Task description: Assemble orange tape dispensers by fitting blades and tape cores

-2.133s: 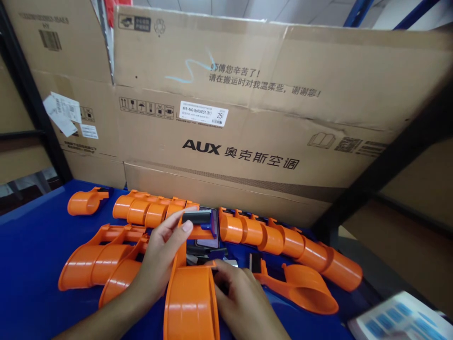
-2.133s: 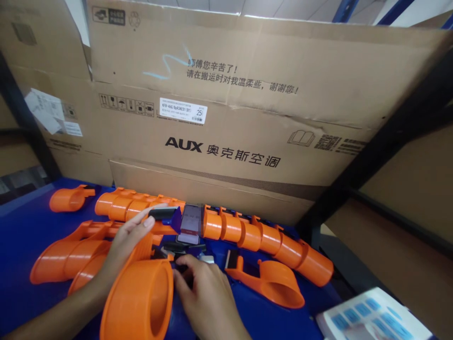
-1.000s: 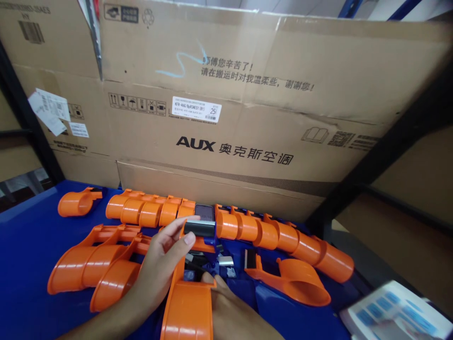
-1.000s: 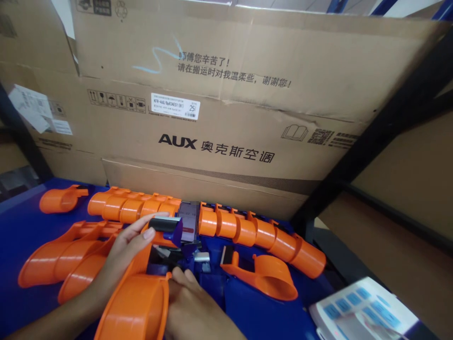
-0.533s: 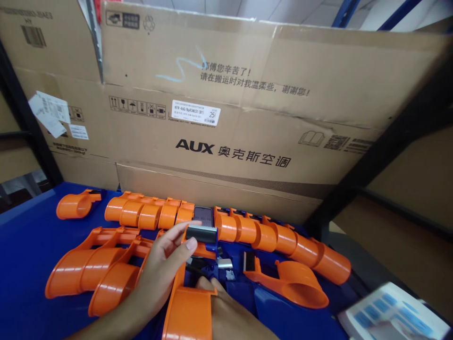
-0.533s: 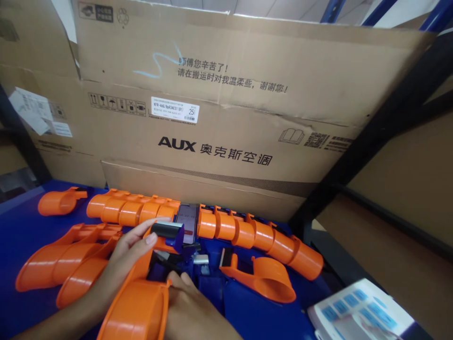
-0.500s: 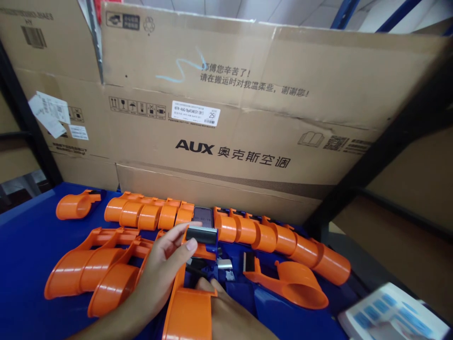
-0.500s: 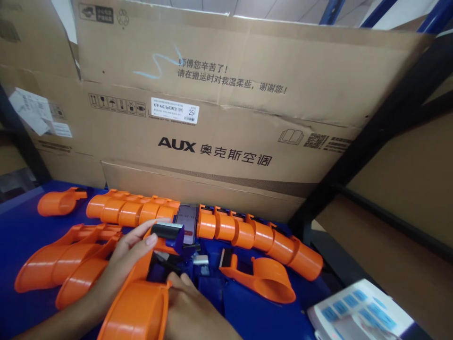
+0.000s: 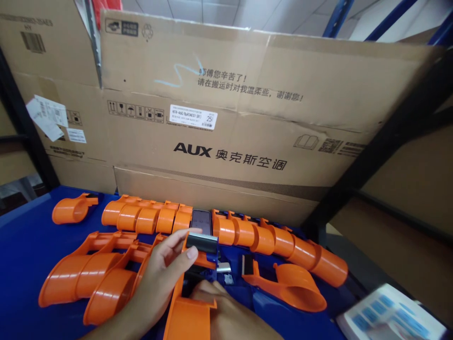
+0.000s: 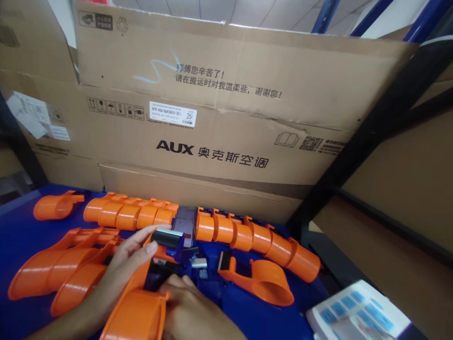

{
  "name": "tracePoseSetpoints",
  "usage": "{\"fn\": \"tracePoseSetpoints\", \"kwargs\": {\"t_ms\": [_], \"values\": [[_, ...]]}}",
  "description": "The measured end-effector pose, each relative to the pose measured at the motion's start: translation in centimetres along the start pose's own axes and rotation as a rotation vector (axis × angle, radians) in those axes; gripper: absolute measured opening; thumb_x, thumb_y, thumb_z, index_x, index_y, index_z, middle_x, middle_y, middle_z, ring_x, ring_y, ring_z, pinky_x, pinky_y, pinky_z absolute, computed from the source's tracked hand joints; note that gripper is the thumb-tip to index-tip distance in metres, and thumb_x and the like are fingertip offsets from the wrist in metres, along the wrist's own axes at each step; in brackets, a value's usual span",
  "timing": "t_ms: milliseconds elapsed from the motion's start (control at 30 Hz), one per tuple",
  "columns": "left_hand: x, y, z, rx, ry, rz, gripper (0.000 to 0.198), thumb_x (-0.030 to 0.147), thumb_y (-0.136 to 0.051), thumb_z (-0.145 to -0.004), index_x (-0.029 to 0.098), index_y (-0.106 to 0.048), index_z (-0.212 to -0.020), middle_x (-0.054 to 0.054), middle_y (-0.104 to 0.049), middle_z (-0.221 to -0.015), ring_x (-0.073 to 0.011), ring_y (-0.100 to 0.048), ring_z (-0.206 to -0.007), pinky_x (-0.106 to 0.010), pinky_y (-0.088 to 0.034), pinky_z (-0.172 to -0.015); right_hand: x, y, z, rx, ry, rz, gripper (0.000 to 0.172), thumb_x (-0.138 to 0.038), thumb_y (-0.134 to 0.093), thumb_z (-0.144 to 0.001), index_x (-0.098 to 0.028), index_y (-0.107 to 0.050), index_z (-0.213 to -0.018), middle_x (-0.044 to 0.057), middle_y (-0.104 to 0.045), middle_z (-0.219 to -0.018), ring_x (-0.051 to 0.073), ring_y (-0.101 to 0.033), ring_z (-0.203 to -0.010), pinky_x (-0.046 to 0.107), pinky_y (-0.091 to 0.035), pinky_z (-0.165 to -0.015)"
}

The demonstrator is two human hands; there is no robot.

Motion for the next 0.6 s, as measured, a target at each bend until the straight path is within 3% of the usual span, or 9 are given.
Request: {"fn": "tracePoseSetpoints", "kwargs": {"t_ms": [100, 233, 400, 600], "values": [[-0.8, 0.2, 0.2, -0.059, 0.036, -0.041, 0.04, 0.042, -0.074, -0.085, 0.02, -0.069, -0.119, 0.001, -0.067, -0.068, -0.0118, -0.061, -0.055, -0.02, -0.047, -0.053, 0.9, 2.5, 0.6, 0.059, -0.082, -0.028, 0.031, -0.01, -0.048, -0.095, -0.028, -0.071, -0.105, 0.002, -0.072, -0.101, 0.018, -0.067, -0.096, 0.03, -0.057, -0.089], [-2.0, 0.0, 0.6, -0.146, 0.083, -0.071, 0.042, 0.046, -0.069, -0.089, 0.02, -0.063, -0.121, 0.003, -0.062, -0.06, -0.0116, -0.057, -0.047, -0.02, -0.044, -0.047, 2.1, 4.8, 2.1, 0.352, -0.321, -0.155, 0.025, -0.022, -0.052, -0.101, -0.028, -0.061, -0.123, 0.001, -0.071, -0.099, 0.018, -0.069, -0.087, 0.034, -0.058, -0.082], [-3.3, -0.5, 0.8, -0.161, 0.103, -0.077, 0.038, 0.046, -0.071, -0.088, 0.022, -0.062, -0.117, 0.004, -0.061, -0.066, -0.0095, -0.056, -0.047, -0.021, -0.046, -0.051, 2.4, 3.9, 2.1, 0.456, -0.365, -0.124, 0.041, -0.031, -0.066, -0.094, -0.028, -0.057, -0.134, 0.004, -0.072, -0.106, 0.022, -0.069, -0.091, 0.038, -0.057, -0.082], [-4.3, -0.8, 1.1, -0.236, 0.177, -0.069, 0.035, 0.046, -0.068, -0.091, 0.021, -0.062, -0.114, 0.006, -0.054, -0.061, -0.0073, -0.048, -0.048, -0.018, -0.04, -0.049, 2.3, 3.1, 1.1, 0.45, -0.27, -0.05, 0.037, -0.015, -0.061, -0.09, -0.023, -0.06, -0.126, 0.004, -0.071, -0.096, 0.02, -0.066, -0.084, 0.033, -0.053, -0.073]]}}
Point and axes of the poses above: each hand's wrist, its own z-axis away from the middle knuckle, its own y-axis out of the back of the hand, x = y × z, the point moved 2 cm from there along -z, towards the middle knuckle
